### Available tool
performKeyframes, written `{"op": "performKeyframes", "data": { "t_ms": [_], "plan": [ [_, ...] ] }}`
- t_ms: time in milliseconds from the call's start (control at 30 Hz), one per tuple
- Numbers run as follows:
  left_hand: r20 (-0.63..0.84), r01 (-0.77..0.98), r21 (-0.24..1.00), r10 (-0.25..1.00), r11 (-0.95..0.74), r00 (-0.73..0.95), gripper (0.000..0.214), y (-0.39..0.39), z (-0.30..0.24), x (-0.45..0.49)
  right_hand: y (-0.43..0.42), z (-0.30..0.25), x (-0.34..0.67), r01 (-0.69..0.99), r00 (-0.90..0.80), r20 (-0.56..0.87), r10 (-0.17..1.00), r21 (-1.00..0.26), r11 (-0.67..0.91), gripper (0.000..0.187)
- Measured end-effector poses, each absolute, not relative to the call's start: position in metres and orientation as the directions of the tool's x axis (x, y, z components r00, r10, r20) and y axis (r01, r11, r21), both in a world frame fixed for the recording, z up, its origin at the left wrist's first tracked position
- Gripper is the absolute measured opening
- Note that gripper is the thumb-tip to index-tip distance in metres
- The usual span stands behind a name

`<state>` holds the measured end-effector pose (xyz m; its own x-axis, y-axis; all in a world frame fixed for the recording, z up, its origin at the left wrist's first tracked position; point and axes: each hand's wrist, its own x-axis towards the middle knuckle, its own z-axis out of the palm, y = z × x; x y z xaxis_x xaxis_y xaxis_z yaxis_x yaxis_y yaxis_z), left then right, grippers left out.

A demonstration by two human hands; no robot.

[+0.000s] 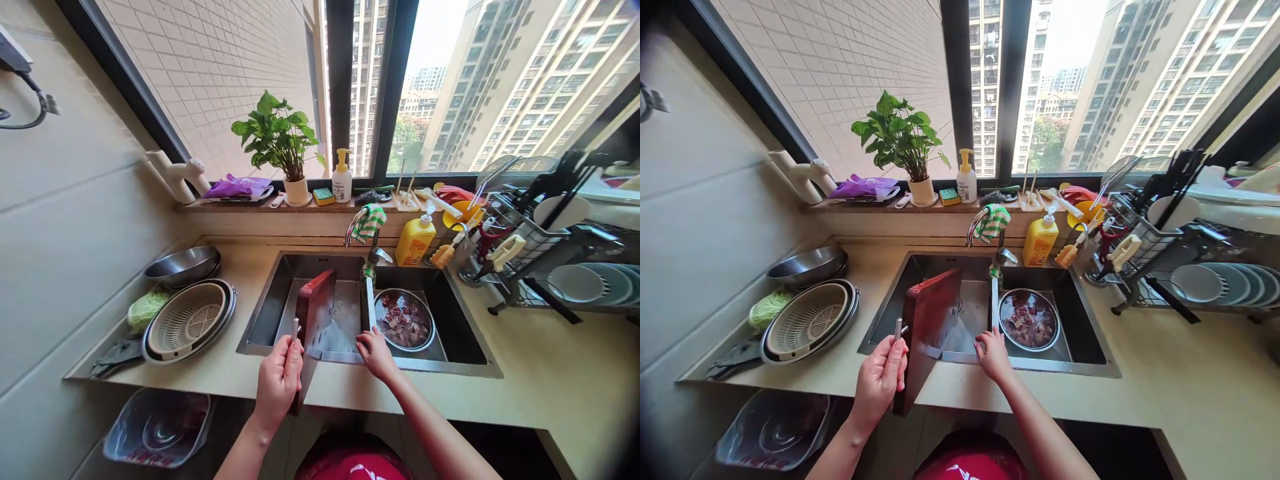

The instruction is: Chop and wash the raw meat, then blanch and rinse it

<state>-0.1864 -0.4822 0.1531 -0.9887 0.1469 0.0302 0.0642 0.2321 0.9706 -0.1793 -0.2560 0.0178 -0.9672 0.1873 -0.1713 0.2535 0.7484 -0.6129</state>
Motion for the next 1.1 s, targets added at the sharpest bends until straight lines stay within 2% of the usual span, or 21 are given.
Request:
{"op": "performKeyframes", "data": {
  "t_ms": [200, 367, 600, 867, 1000, 1100],
  "plan": [
    [0.041, 0.086, 0.975, 0.218, 0.204, -0.975, 0.040, -0.497, 0.145, -0.165, -0.265, 0.047, -0.190, 0.152, -0.980, 0.018, 0.197, -0.571, 0.807, 0.032],
    [0.062, 0.119, 0.963, 0.228, 0.244, -0.972, 0.040, -0.508, 0.136, -0.160, -0.282, 0.063, -0.206, 0.198, -0.979, -0.059, 0.193, -0.482, 0.854, 0.030],
    [0.071, 0.153, 0.964, 0.343, 0.217, -0.937, 0.039, -0.514, 0.128, -0.163, -0.301, 0.064, -0.195, 0.208, -0.978, -0.083, 0.193, -0.509, 0.836, 0.033],
    [0.063, 0.156, 0.961, 0.369, 0.229, -0.927, 0.044, -0.517, 0.132, -0.166, -0.324, 0.043, -0.165, 0.268, -0.963, -0.164, 0.213, -0.551, 0.791, 0.030],
    [0.063, 0.165, 0.942, 0.328, 0.292, -0.942, 0.046, -0.522, 0.136, -0.167, -0.333, 0.041, -0.166, 0.162, -0.981, -0.025, 0.195, -0.665, 0.729, 0.040],
    [0.057, 0.166, 0.933, 0.322, 0.321, -0.945, 0.040, -0.523, 0.133, -0.167, -0.330, 0.038, -0.174, 0.175, -0.981, -0.039, 0.192, -0.610, 0.773, 0.042]
  ]
}}
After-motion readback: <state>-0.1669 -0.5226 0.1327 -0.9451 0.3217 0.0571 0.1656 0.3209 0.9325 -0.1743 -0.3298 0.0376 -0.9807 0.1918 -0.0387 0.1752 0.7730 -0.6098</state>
